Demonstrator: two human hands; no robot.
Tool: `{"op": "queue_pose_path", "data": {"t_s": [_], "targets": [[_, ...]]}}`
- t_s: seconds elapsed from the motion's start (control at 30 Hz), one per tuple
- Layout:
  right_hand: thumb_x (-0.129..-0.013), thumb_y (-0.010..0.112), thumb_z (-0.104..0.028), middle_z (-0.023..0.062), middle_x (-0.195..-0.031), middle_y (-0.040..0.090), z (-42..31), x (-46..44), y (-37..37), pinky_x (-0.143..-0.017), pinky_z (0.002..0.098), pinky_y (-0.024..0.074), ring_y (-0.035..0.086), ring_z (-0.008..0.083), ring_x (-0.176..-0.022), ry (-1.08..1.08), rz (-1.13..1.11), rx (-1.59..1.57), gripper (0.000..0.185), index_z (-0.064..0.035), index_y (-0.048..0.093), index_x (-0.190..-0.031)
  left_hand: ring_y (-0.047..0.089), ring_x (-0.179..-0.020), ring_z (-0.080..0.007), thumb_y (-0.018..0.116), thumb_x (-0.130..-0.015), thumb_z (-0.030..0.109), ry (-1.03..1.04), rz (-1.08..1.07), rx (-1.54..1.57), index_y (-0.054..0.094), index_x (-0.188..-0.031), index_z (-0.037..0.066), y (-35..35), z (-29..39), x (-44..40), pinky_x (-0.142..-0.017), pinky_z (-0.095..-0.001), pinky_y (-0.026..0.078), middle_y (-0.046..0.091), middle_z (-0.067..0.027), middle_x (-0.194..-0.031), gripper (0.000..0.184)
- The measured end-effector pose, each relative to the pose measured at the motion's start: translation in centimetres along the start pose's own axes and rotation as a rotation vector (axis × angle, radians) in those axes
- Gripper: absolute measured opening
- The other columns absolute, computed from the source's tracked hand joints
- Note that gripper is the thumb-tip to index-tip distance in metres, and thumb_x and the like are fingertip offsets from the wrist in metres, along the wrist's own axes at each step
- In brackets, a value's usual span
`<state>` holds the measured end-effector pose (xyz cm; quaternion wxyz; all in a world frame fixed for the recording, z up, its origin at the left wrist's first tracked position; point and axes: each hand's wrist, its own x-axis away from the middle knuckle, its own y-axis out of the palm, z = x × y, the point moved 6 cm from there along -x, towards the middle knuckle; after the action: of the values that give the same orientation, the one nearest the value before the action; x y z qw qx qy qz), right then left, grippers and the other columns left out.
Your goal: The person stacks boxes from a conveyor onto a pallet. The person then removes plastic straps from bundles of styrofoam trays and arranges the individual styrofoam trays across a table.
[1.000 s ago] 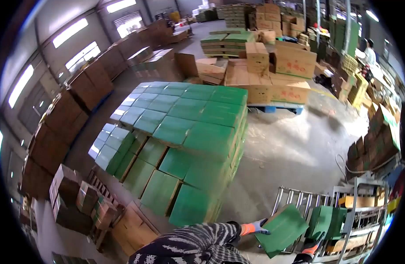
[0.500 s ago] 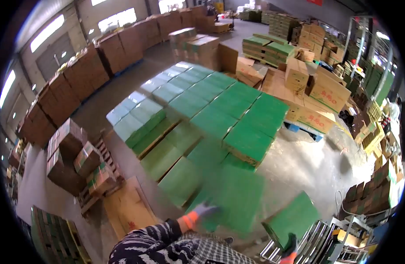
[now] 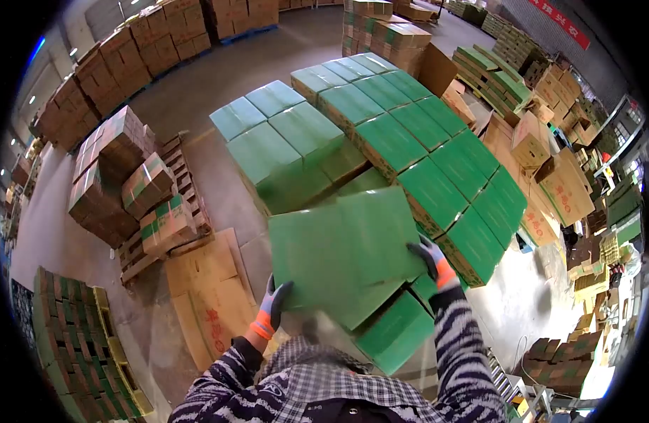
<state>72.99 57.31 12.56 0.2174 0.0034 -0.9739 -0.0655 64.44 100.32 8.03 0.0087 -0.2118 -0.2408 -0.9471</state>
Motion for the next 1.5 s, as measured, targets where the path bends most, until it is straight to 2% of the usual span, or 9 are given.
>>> {"op": "queue_pose_path", "data": {"t_s": [0.2, 0.4, 0.73, 0.77, 0.8, 0.93, 1.03, 1.3, 1.5], "targets": [[-0.085, 0.075, -0.033, 0.0061, -0.124, 0.065, -8.1, -15.5, 7.0, -0.093, 0.0336, 0.0516, 0.062, 0.0156, -0.111, -0.042, -0.223, 0.278, 0.068, -0.0065, 0.049, -0.143, 0.052, -0.125, -0.0171, 0.058, -0.100, 0.023, -0.015, 0.166, 0.242, 0.046, -0.143, 0.012, -3.5, 0.6, -7.9, -0.104, -0.0349, 0.044, 0.053, -0.0036, -0.139, 0.046], [-0.090, 0.058, -0.044, 0.0173, -0.156, 0.033, -5.7, -26.1, 9.3, -0.115, 0.0518, 0.0296, 0.033, 0.0367, -0.143, -0.176, 0.288, 1.524, 0.060, -0.0274, 0.046, -0.146, 0.045, -0.131, -0.0197, 0.052, -0.102, 0.039, -0.178, 0.164, 0.389, 0.038, -0.150, 0.008, 2.8, 0.9, -12.1, -0.112, -0.0328, 0.032, 0.047, -0.0022, -0.146, 0.059], [-0.078, 0.071, -0.027, 0.0199, -0.137, 0.050, -2.8, -9.1, 11.9, -0.108, 0.0535, 0.0365, 0.045, 0.0423, -0.127, -0.820, 0.374, 1.223, 0.052, -0.0143, 0.059, -0.127, 0.042, -0.131, -0.0210, 0.040, -0.103, 0.049, 0.058, -0.092, 0.186, 0.030, -0.154, 0.023, -7.0, -6.2, -17.3, -0.111, -0.0388, 0.029, 0.040, 0.0000, -0.153, 0.058], [-0.077, 0.072, -0.027, 0.0194, -0.137, 0.050, -1.6, -5.4, 11.3, -0.109, 0.0536, 0.0357, 0.045, 0.0426, -0.127, -0.852, 0.394, 1.188, 0.053, -0.0137, 0.059, -0.126, 0.047, -0.108, -0.0180, 0.042, -0.103, 0.050, 0.108, -0.180, 0.253, 0.045, -0.131, 0.022, -7.9, -5.6, -16.9, -0.096, -0.0341, 0.035, 0.049, 0.0011, -0.124, 0.040], [-0.079, 0.072, -0.027, 0.0188, -0.139, 0.048, 0.1, -2.8, 9.9, -0.109, 0.0539, 0.0348, 0.044, 0.0416, -0.129, -0.791, 0.285, 1.185, 0.055, -0.0141, 0.057, -0.129, 0.051, -0.085, -0.0150, 0.044, -0.102, 0.050, 0.152, -0.272, 0.324, 0.059, -0.107, 0.021, -8.6, -5.0, -16.5, -0.081, -0.0294, 0.042, 0.058, 0.0022, -0.095, 0.033], [-0.087, 0.065, -0.037, 0.0182, -0.148, 0.042, 9.2, 12.9, -0.6, -0.117, 0.0513, 0.0247, 0.037, 0.0398, -0.138, -0.467, 0.528, 1.256, 0.054, -0.0143, 0.055, -0.134, 0.038, -0.137, -0.0255, 0.039, -0.106, 0.033, 0.154, 0.300, -0.183, 0.021, -0.157, 0.013, -4.8, -1.5, -7.6, -0.114, -0.0426, 0.030, 0.033, -0.0132, -0.155, 0.058], [-0.086, 0.066, -0.039, 0.0194, -0.148, 0.041, 14.6, 27.2, -12.8, -0.118, 0.0525, 0.0230, 0.034, 0.0398, -0.140, -0.140, 0.865, 1.064, 0.061, -0.0108, 0.050, -0.138, 0.044, -0.134, -0.0272, 0.043, -0.104, 0.022, 0.488, 0.032, -0.465, 0.033, -0.152, 0.004, 3.6, -2.8, -1.6, -0.113, -0.0368, 0.034, 0.039, -0.0160, -0.151, 0.052], [-0.077, 0.064, -0.063, 0.0228, -0.161, 0.015, 30.5, 58.9, -38.0, -0.120, 0.0529, 0.0072, 0.011, 0.0427, -0.149, 0.765, 1.590, 1.078, 0.103, -0.0021, 0.027, -0.153, 0.042, -0.137, -0.0271, 0.042, -0.096, -0.004, 0.170, -0.831, -0.681, 0.029, -0.152, -0.001, 29.8, -26.3, 13.7, -0.116, -0.0380, 0.031, 0.036, -0.0143, -0.155, 0.057], [-0.075, 0.075, -0.048, 0.0246, -0.154, 0.030, 36.4, 62.8, -34.3, -0.120, 0.0552, 0.0120, 0.021, 0.0451, -0.144, 0.758, 1.200, 0.984, 0.100, 0.0000, 0.030, -0.150, 0.038, -0.140, -0.0277, 0.054, -0.092, -0.007, -0.240, -1.217, -0.730, 0.026, -0.155, 0.005, 43.7, -47.2, 23.1, -0.115, -0.0371, 0.032, 0.034, -0.0144, -0.156, 0.070]]}}
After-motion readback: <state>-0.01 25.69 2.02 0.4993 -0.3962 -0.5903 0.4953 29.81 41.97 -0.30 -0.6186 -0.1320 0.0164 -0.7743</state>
